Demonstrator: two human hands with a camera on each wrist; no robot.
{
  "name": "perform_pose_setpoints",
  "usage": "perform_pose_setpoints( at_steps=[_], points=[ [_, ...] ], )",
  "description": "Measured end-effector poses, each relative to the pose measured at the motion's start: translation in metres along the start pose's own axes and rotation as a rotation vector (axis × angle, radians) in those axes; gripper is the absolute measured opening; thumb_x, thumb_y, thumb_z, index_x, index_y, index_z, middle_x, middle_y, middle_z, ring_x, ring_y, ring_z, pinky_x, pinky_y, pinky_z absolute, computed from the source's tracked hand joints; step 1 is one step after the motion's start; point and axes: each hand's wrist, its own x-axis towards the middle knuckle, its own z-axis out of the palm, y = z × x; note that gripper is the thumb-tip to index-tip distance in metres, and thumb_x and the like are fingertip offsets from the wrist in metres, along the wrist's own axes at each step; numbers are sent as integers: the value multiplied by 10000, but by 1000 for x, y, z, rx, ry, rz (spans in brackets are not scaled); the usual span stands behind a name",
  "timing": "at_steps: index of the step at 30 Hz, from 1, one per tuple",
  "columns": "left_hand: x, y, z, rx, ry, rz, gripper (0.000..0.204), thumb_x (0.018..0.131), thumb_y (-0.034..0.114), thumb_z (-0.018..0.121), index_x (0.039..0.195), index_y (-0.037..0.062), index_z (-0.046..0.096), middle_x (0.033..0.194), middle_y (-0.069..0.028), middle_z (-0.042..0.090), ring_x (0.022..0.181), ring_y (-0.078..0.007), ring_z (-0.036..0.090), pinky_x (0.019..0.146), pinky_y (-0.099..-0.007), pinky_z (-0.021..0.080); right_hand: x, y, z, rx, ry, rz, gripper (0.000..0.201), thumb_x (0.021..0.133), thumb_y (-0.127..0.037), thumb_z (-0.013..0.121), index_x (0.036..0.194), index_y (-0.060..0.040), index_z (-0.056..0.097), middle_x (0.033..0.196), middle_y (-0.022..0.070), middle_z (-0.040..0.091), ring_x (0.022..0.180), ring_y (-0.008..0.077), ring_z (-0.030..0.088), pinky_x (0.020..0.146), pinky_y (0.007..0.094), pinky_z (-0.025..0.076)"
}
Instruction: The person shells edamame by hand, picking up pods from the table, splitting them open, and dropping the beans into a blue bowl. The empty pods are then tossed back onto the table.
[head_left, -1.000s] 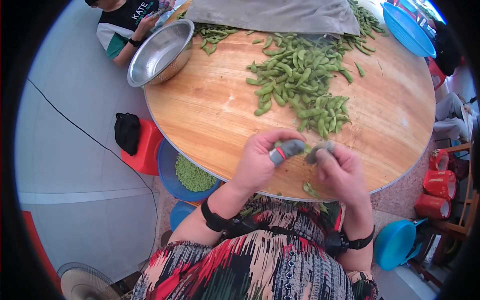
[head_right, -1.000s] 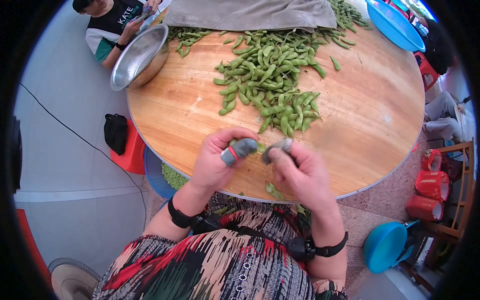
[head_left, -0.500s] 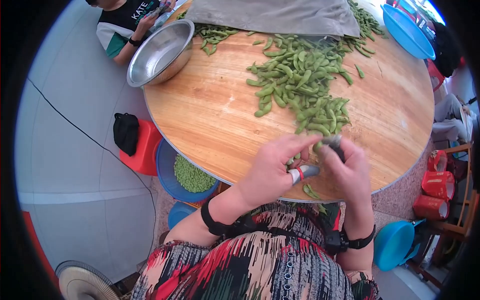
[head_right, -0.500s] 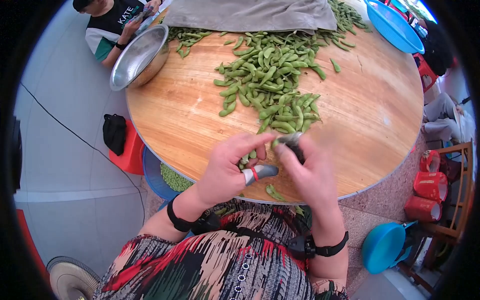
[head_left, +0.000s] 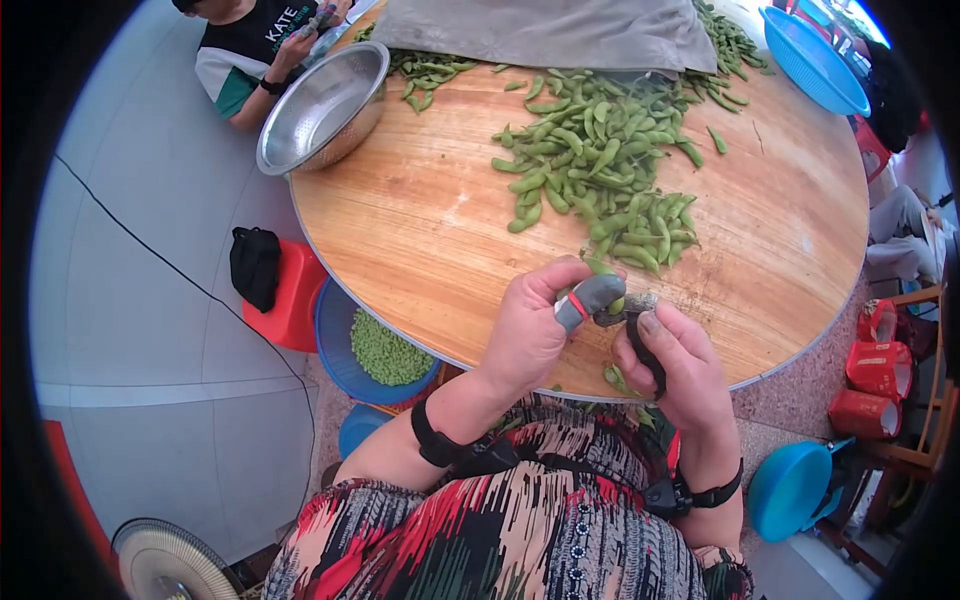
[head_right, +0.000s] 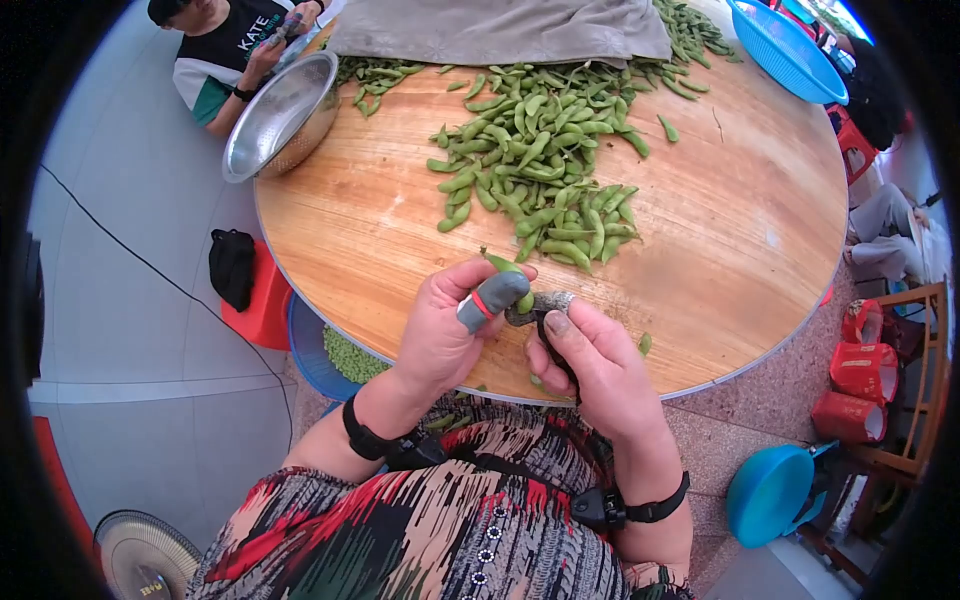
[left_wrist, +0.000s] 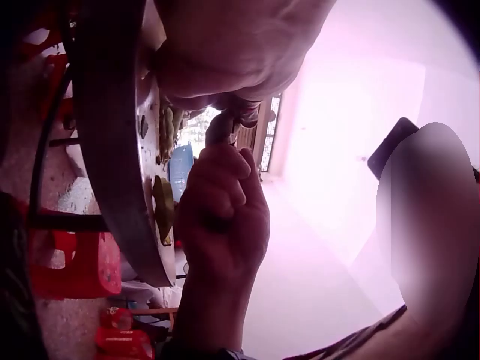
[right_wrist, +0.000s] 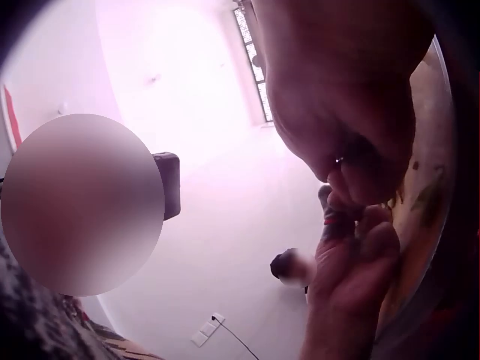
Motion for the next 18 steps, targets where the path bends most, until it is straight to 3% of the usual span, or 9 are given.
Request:
perform_pose_setpoints(
  at_steps=[5,8,10,12,14,15,16,17,18],
  points=[
    [0,-12,-2,190,-15,198,130,830,117,616,937,46,636,964,-49,645,715,-16,525,503,-149,328,2,0,0,11,-15,39,186,944,-182,428,862,-45,524,644,-31,473,478,16,329,416,169,248],
    [-3,-3,-7,50,-143,24,141,841,138,602,931,32,620,926,-35,629,731,-34,534,543,-148,370,-1,-3,2,105,-13,81,153,939,-150,426,915,-41,532,647,-30,482,471,12,319,407,163,236],
    [-2,3,-13,-179,-285,-189,162,850,166,590,934,28,598,875,-22,601,750,-52,542,595,-159,412,-1,-3,0,194,-42,113,142,930,-139,443,912,-40,542,642,-29,490,477,12,339,416,164,253],
    [-1,3,-10,-173,-244,-195,158,842,159,605,930,29,588,854,-12,588,759,-52,542,611,-163,420,-1,-3,0,281,-71,143,130,920,-129,459,909,-39,553,637,-29,499,483,13,359,425,164,271],
    [-2,2,-3,-167,-202,-201,159,835,152,620,926,30,577,834,-2,576,768,-53,542,627,-166,428,1,1,2,-265,113,-3,120,900,-125,497,852,-43,570,621,-32,512,511,13,410,452,167,311],
    [-3,1,1,67,-165,-110,152,824,136,634,919,35,572,839,4,576,761,-46,536,618,-166,426,2,6,1,-266,112,-1,120,900,-125,497,852,-43,570,621,-32,512,511,13,410,452,167,311],
    [-4,0,4,301,-127,-19,151,814,120,649,913,41,566,844,10,576,753,-40,529,609,-165,424,4,14,-2,-425,141,-130,124,894,-125,508,827,-43,571,616,-32,517,522,13,426,463,168,323],
    [-3,-1,2,300,-126,-18,151,814,120,649,913,41,566,844,10,576,753,-40,529,609,-165,424,5,17,-4,-584,170,-262,130,888,-126,519,803,-43,573,610,-33,522,534,14,441,475,169,336],
    [-1,-4,0,335,-118,20,159,806,107,657,920,41,568,841,14,574,737,-38,529,609,-162,427,5,14,-3,-585,169,-262,130,888,-126,519,803,-43,573,610,-33,522,534,14,441,475,169,336]
  ],
)
